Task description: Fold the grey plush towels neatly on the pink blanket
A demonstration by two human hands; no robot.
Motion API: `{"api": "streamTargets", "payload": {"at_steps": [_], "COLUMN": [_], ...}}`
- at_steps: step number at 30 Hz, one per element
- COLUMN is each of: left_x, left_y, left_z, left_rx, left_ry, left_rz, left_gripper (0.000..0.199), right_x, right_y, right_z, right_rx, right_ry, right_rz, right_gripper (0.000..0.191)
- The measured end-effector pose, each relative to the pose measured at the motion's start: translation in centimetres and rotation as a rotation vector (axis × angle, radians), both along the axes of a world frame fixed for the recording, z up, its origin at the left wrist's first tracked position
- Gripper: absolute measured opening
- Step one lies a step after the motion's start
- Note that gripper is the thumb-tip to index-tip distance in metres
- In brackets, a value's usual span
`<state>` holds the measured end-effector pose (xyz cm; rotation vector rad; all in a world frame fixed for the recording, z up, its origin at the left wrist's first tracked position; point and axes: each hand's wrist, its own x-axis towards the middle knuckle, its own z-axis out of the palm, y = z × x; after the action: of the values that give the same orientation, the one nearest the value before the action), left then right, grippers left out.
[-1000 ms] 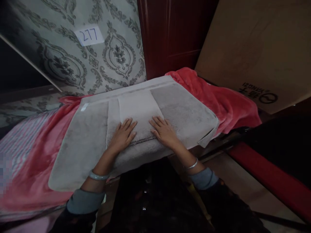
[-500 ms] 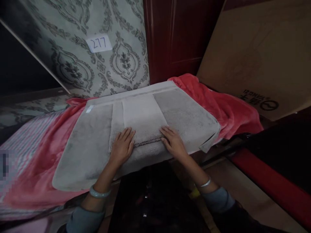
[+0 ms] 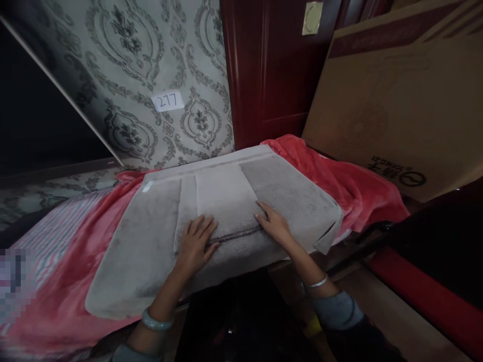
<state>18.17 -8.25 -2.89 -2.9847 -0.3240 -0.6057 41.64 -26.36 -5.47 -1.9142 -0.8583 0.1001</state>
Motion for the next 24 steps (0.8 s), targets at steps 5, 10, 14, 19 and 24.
{"api": "streamTargets", "payload": {"at_steps": [5, 10, 14, 19, 24], "left_x": [0.6, 2.4, 3.4, 3.2, 2.8], "left_y": [-1.4, -3.4, -3.4, -2.6, -1.9], "left_z": [0.3, 0.9, 0.8, 0.3, 0.3], "left_rx": [-0.010, -0.038, -0.046, -0.037, 0.003], "left_ry": [-0.006, -0.028, -0.034, -0.049, -0.082], "left_rz": [0.032, 0.188, 0.232, 0.218, 0.184], "left_gripper": [0.051, 0.064, 0.056, 0.052, 0.047], "right_x": [-0.3, -1.6, -1.9, -1.7, -1.1], "right_y": [0.3, 1.7, 2.5, 2.1, 0.7], "right_z": [2.9, 5.6, 6.3, 5.4, 4.2], "right_rx": [0.219, 0.438, 0.491, 0.505, 0.462], "right_ry": [0.454, 0.805, 0.811, 0.781, 0.652], "right_rz": [0.131, 0.089, 0.088, 0.104, 0.226], "right_gripper": [0.047, 0.040, 0.036, 0.034, 0.036]}}
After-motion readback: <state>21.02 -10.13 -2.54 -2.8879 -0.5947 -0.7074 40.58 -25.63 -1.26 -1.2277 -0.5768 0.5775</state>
